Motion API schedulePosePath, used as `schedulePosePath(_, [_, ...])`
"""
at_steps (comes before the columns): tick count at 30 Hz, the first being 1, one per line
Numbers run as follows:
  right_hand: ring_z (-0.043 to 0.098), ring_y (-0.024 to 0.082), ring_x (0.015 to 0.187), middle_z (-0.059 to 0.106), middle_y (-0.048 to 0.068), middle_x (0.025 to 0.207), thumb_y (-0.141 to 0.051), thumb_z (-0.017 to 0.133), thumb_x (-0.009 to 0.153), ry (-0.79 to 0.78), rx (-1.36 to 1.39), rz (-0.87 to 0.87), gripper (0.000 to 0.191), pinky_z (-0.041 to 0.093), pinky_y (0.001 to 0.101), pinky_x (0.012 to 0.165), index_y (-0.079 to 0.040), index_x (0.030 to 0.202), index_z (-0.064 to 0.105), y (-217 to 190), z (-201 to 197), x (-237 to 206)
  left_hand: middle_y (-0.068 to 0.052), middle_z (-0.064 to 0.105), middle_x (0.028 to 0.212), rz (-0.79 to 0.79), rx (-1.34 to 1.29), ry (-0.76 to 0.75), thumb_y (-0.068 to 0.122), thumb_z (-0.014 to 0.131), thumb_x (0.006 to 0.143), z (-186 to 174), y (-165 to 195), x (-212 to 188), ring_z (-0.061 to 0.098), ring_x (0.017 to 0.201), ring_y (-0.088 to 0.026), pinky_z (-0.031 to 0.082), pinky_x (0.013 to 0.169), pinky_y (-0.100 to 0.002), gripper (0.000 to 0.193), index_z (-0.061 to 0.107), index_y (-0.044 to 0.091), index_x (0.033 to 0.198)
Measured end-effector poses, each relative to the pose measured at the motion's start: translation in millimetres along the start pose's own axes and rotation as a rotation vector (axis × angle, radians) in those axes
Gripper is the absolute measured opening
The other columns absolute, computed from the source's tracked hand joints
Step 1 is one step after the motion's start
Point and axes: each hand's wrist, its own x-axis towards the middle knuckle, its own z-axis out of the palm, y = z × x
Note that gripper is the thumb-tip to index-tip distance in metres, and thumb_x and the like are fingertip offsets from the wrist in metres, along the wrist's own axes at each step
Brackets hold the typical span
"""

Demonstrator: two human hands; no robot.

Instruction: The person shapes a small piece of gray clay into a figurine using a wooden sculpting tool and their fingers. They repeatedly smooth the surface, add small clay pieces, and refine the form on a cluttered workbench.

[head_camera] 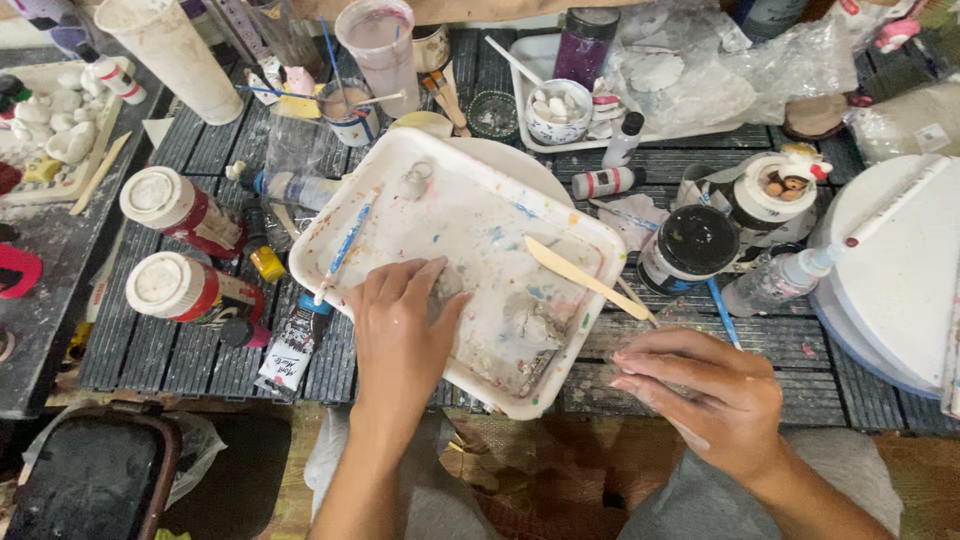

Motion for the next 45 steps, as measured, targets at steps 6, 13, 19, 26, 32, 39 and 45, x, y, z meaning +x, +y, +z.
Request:
schedulePosePath(6, [0.079,0.022,0.094,0.076,0.016,0.113,0.005,0.070,0.087,-0.025,-0.022,0.107,0.028,0.065,0.0295,0.080,0.003,0.114,0.073,-2,0,0,-0.016,0.067,0.122,-0.029,-0.365,0.003,0.006,0.083,0.084,-7,8,1,0.070,0.107,-0.029,0.058,0.091,-0.038,0.045,0.070,0.002,0.127])
schedulePosePath(13, [0.078,0.022,0.095,0.077,0.015,0.107,-0.002,0.075,0.086,-0.026,-0.035,0.049,0.024,0.064,0.0305,0.081,0.002,0.109,0.073,-6,1,3,-0.013,0.072,0.128,-0.264,-1.112,-0.333,0.000,0.081,0.085,-1,10,-6,0.073,0.107,-0.017,0.063,0.090,-0.029,0.052,0.065,0.002,0.135])
schedulePosePath(19, [0.079,0.022,0.091,0.078,0.013,0.102,0.000,0.076,0.085,-0.054,0.064,0.122,0.022,0.063,0.0302,0.081,0.003,0.107,0.073,-3,2,1,-0.019,0.073,0.120,-0.534,-1.583,-0.671,0.004,0.075,0.091,8,1,-11,0.073,0.095,-0.022,0.063,0.079,-0.033,0.047,0.064,-0.009,0.135])
schedulePosePath(26, [0.079,0.021,0.093,0.075,0.017,0.112,0.005,0.069,0.089,-0.049,0.172,0.165,0.021,0.067,0.0296,0.082,0.003,0.109,0.074,-4,1,0,-0.012,0.077,0.118,-0.397,-1.126,-0.371,0.011,0.080,0.087,2,0,-5,0.068,0.084,-0.017,0.058,0.073,-0.030,0.052,0.067,0.002,0.136])
schedulePosePath(32, [0.079,0.020,0.092,0.078,0.014,0.106,0.003,0.075,0.083,-0.072,0.098,0.157,0.020,0.066,0.0295,0.081,0.002,0.103,0.076,-5,0,1,-0.011,0.074,0.119,0.006,-0.304,-0.078,0.013,0.085,0.081,2,-6,10,0.066,0.110,-0.030,0.054,0.095,-0.042,0.061,0.064,0.004,0.137])
schedulePosePath(39, [0.080,0.020,0.090,0.079,0.012,0.101,0.003,0.077,0.081,-0.052,0.039,0.138,0.018,0.066,0.0295,0.079,0.000,0.098,0.077,-4,-3,1,-0.014,0.069,0.138,0.123,-0.400,-0.068,0.010,0.082,0.087,-12,-5,1,0.057,0.140,-0.034,0.048,0.115,-0.047,0.044,0.069,0.006,0.129])
schedulePosePath(45, [0.079,0.020,0.089,0.079,0.011,0.098,0.001,0.078,0.081,-0.040,0.031,0.158,0.017,0.066,0.0300,0.079,0.000,0.098,0.077,-3,-7,2,0.000,0.071,0.133,0.313,-0.542,-0.152,0.012,0.077,0.098,0,20,-10,0.064,0.137,-0.024,0.052,0.118,-0.038,0.029,0.070,0.024,0.124])
